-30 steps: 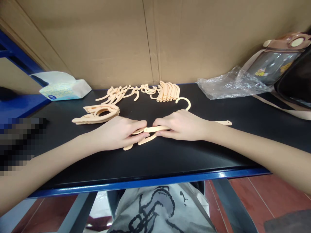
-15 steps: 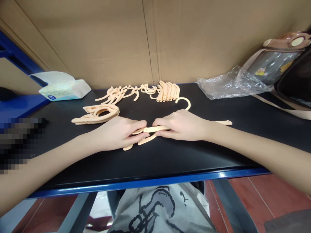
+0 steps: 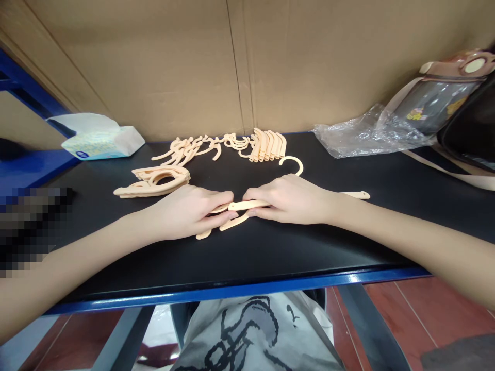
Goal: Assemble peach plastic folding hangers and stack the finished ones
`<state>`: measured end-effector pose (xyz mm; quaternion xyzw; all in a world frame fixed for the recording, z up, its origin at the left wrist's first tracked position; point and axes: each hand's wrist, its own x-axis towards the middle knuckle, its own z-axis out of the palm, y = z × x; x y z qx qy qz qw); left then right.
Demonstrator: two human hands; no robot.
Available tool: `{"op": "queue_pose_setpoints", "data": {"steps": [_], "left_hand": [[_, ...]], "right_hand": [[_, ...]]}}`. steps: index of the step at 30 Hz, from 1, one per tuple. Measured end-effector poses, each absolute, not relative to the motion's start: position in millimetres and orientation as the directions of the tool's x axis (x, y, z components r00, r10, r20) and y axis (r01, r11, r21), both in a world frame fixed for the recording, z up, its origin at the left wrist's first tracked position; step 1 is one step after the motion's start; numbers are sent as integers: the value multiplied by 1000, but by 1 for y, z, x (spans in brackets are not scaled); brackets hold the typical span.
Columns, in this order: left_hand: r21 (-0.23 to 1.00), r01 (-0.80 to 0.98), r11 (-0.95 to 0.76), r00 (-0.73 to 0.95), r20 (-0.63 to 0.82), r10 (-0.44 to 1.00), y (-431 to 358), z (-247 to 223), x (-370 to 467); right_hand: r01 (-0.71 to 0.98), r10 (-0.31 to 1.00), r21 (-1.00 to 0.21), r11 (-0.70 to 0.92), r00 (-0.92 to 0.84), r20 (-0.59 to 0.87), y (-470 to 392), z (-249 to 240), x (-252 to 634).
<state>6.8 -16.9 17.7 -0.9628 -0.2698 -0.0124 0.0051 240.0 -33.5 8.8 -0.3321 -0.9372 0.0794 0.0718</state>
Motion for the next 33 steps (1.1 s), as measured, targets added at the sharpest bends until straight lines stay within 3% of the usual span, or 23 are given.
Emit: {"op": "queue_pose_setpoints", "data": {"steps": [33], "left_hand": [[-38,533,-845,846,22,533,-20,21,9]], "right_hand": [[617,637,-180,766,-767,79,-34,9,240]]}}
